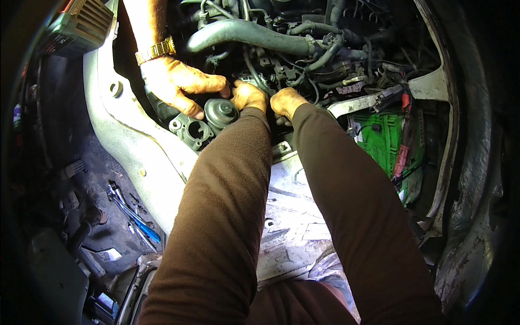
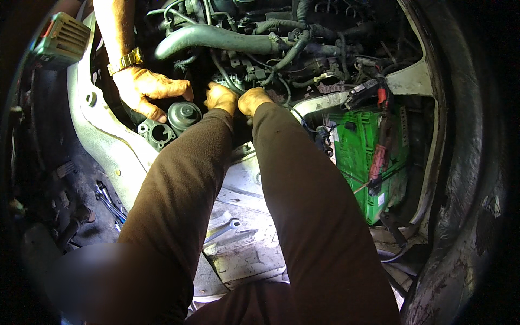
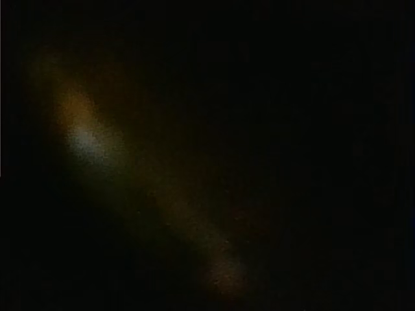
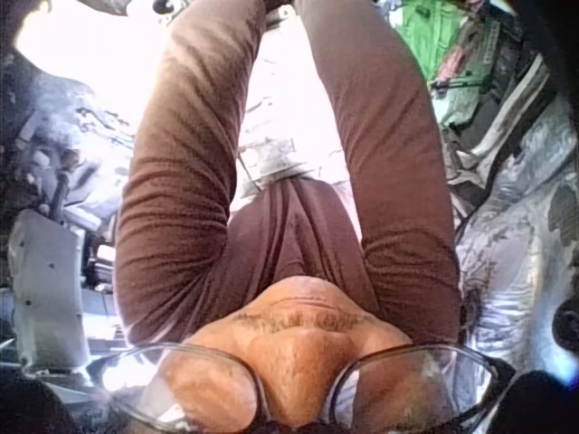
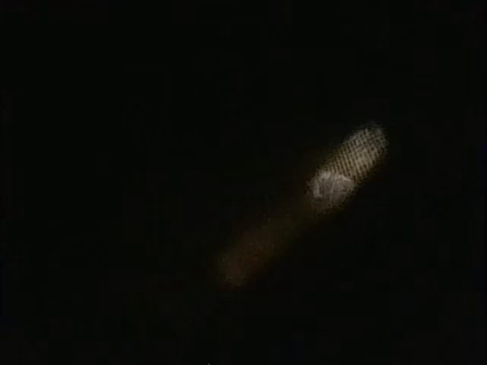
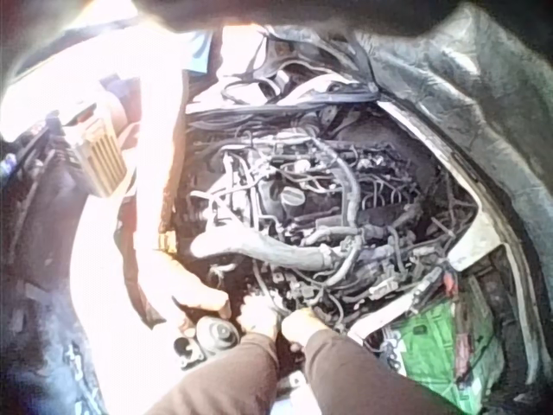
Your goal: The person works inside a car's engine bay, using a wrench to tighten bolts on a component near the engine block. The person's hands are visible manipulating the tool and engine parts throughout the clip.
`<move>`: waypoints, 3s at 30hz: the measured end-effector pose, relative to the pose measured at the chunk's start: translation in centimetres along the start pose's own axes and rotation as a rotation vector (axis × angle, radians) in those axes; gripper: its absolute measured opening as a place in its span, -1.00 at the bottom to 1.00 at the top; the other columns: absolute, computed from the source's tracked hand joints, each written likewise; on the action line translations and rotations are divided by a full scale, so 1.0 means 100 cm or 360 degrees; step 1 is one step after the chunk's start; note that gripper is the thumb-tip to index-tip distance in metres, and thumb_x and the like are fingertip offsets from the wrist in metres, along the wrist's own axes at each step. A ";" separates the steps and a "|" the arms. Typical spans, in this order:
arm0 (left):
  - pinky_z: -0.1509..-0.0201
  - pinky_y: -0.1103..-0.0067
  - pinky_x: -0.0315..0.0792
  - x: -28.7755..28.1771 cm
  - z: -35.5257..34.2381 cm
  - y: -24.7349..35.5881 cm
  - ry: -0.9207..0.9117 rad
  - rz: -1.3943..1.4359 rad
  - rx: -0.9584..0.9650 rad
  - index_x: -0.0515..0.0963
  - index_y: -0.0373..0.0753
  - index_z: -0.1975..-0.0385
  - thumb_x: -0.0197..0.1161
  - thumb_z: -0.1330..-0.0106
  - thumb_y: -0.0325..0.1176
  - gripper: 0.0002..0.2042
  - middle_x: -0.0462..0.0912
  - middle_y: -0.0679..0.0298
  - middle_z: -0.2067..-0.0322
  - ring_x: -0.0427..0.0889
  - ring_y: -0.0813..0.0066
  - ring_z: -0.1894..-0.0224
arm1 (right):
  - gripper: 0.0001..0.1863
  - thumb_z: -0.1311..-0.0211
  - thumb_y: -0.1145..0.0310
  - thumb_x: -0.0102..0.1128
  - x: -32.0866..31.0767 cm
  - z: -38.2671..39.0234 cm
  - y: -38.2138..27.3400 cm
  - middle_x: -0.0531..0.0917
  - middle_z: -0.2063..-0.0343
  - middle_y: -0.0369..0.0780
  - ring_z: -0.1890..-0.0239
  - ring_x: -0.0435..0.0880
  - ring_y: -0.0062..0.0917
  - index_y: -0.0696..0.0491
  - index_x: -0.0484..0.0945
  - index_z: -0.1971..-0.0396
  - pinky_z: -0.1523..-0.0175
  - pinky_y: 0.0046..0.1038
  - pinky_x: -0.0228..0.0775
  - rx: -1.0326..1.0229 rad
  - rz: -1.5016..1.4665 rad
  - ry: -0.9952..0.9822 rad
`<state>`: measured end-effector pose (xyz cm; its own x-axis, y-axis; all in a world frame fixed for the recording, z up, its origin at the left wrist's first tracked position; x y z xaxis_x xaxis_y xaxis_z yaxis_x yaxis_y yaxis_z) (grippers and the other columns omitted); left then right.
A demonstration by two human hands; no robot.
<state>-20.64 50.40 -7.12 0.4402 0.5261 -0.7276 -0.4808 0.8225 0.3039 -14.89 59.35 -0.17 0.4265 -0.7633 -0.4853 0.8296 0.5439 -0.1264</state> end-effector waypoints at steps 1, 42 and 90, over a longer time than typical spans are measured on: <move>-0.26 0.30 0.36 0.001 0.000 0.000 0.0010 -0.0016 0.0013 0.33 -0.19 -0.17 0.25 -0.25 -0.24 -0.50 0.48 0.07 -0.13 0.47 0.09 -0.20 | -0.74 -0.28 0.38 -0.10 -0.003 0.005 0.000 0.60 0.63 -0.22 0.65 0.54 -0.52 0.14 0.56 0.50 0.62 -0.41 0.30 0.0027 -0.0063 -0.0005; -0.27 0.28 0.35 -0.008 0.018 0.009 -0.0133 -0.0047 0.0039 0.27 -0.20 -0.22 0.41 -0.10 -0.22 -0.33 0.44 0.08 -0.17 0.44 0.04 -0.22 | -0.73 -0.21 0.38 -0.02 0.006 -0.022 0.001 0.71 0.42 -0.06 0.44 0.66 -0.40 0.19 0.66 0.41 0.33 -0.32 0.45 -0.0771 0.1390 0.0020; -0.30 0.27 0.32 -0.012 0.014 0.006 -0.0172 -0.0098 0.0025 0.23 -0.21 -0.24 0.50 0.02 -0.18 -0.20 0.40 0.05 -0.18 0.40 0.03 -0.25 | -0.68 -0.26 0.35 -0.01 0.009 -0.006 -0.013 0.69 0.06 -0.20 0.01 0.67 -0.33 0.04 0.67 0.09 -0.02 -0.32 0.51 -0.0551 0.1613 0.0070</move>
<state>-20.44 50.59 -5.18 0.5480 0.4937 -0.6752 -0.4385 0.8570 0.2707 -15.80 58.13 -0.99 0.8399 0.1093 -0.5317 -0.0544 0.9915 0.1179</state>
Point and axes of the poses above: each hand's wrist, its own z-axis away from the middle knuckle, its own x-axis out of the palm, y = z × x, the point moved 4 cm from there along -z, towards the middle knuckle
